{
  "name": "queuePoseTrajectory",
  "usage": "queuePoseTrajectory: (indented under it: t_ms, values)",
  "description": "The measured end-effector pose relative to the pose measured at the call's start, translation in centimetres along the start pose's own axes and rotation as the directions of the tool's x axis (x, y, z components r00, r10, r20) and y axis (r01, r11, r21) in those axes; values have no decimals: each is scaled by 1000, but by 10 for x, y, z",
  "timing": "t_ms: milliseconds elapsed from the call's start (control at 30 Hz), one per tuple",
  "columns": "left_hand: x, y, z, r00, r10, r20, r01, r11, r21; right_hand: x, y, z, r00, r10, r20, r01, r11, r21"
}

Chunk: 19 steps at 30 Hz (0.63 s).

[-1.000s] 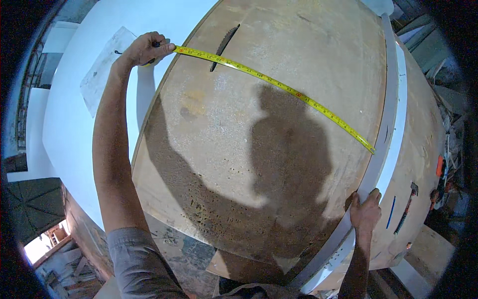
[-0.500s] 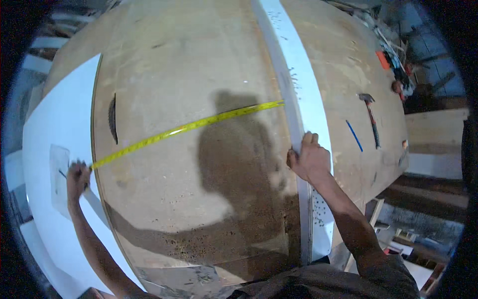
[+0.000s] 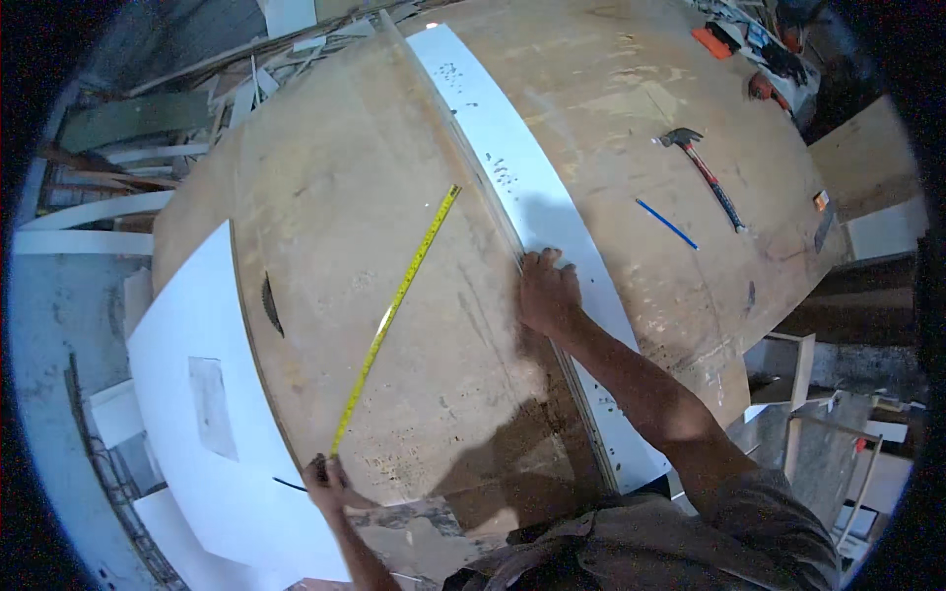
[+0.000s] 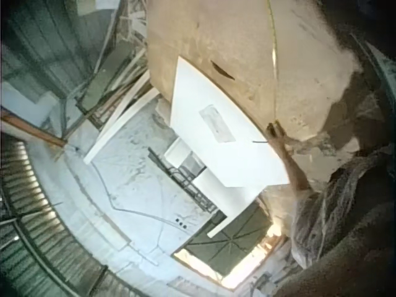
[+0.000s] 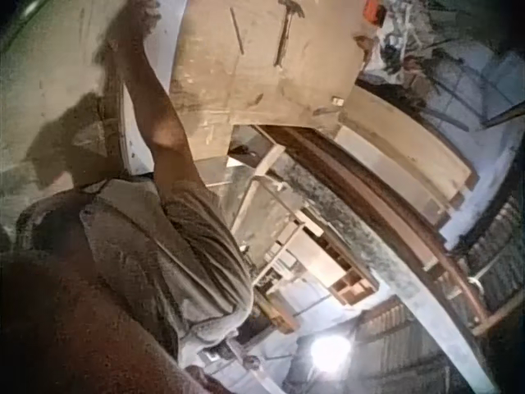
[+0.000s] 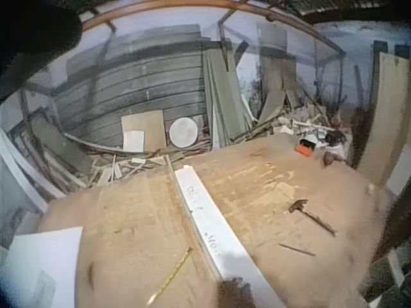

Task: The person measures a large white board on a workbench using a tape measure, after another person marks it with a pen and the recorder hammers a piece of wood.

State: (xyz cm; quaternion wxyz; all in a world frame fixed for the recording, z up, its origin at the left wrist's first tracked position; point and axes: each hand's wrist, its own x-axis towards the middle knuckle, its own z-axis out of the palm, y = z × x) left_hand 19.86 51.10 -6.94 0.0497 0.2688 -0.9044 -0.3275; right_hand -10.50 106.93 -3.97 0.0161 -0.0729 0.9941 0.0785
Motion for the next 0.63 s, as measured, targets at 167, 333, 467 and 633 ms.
queuePoseTrajectory:
  t_ms: [167, 333, 467, 633]
  values:
    - [-23, 91, 66, 999, -13, -34, 8, 991, -132, 3, 10, -19, 993, -31, 118, 31, 1000, -3]
    - [-16, 166, 124, 935, 119, -333, -50, 977, 207, 13, 12, -8, 990, 91, 104, -104, 987, 124]
    - [-16, 205, 142, 922, 224, -315, -131, 948, 291, 6, 20, -22, 996, 62, 68, -73, 981, 179]
    - [-5, 214, 150, 894, 269, -360, -290, 957, -5, 8, 18, -21, 987, 137, 89, -161, 909, 384]
